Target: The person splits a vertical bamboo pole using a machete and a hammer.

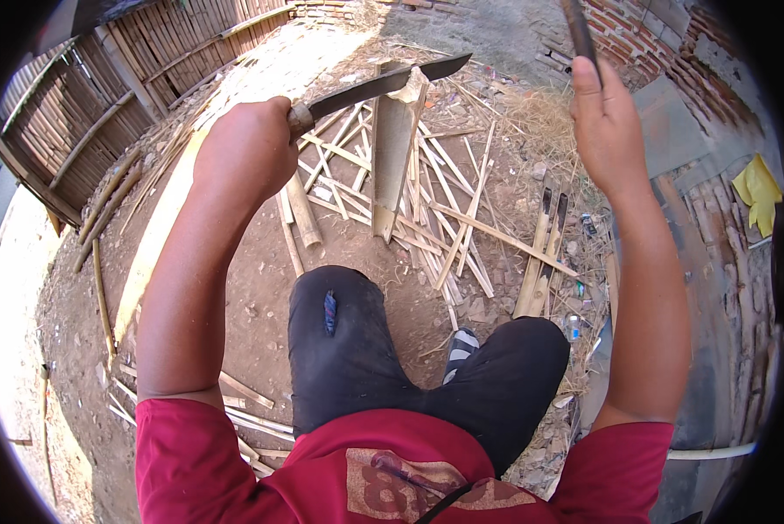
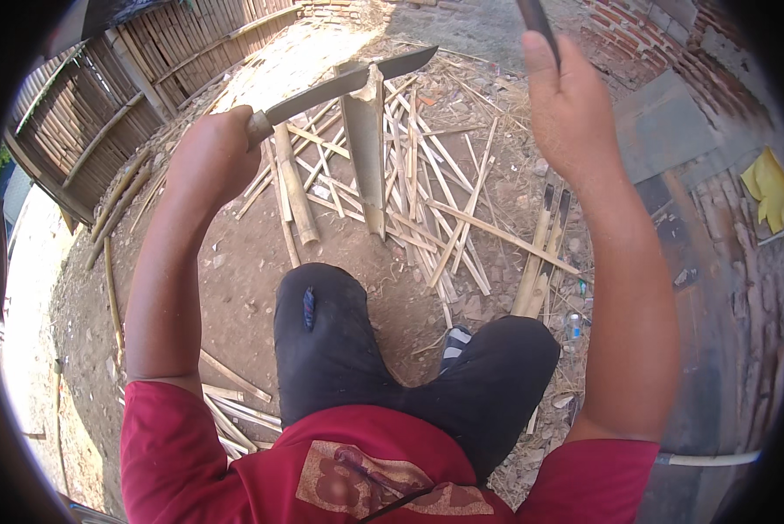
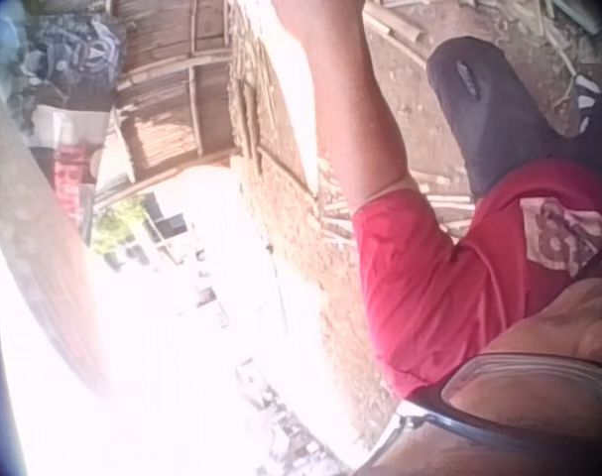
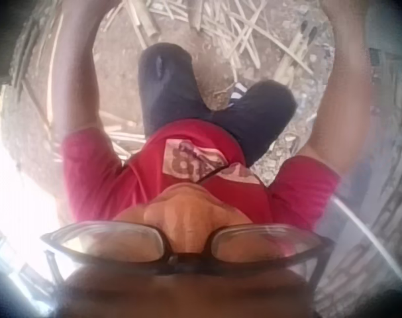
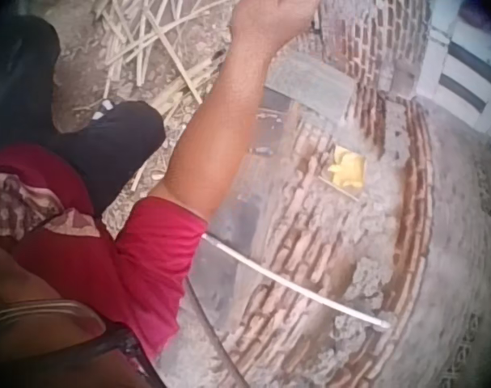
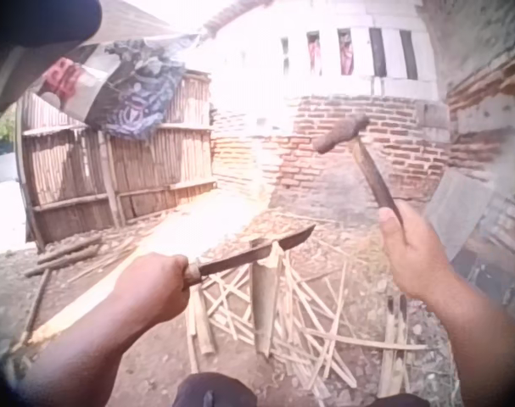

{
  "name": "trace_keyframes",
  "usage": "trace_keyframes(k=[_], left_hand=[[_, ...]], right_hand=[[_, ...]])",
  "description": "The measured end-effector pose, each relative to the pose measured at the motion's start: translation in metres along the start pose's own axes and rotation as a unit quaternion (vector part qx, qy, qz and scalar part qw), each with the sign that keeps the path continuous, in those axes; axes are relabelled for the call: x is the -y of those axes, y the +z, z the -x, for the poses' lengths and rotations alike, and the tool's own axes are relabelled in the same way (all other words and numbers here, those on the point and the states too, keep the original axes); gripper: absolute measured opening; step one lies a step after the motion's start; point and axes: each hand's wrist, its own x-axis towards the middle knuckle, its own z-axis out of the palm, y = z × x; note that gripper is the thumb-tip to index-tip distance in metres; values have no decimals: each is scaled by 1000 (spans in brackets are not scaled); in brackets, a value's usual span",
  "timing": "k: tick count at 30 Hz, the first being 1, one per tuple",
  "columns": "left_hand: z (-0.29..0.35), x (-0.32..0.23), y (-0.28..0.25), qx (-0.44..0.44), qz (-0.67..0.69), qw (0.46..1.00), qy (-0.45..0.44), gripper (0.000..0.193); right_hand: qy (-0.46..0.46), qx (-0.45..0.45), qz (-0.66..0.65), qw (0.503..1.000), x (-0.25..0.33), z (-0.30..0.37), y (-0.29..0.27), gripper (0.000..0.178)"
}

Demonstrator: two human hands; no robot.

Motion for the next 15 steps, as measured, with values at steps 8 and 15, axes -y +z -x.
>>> trace_keyframes(k=[8,15], left_hand=[[-3,5,2,3,-2,1000,-1,19],[0,5,-2,-21,-25,999,28,18]], right_hand=[[-7,-73,-73,995,5,-28,-38,49],[-3,92,96,991,2,-17,-8,56]])
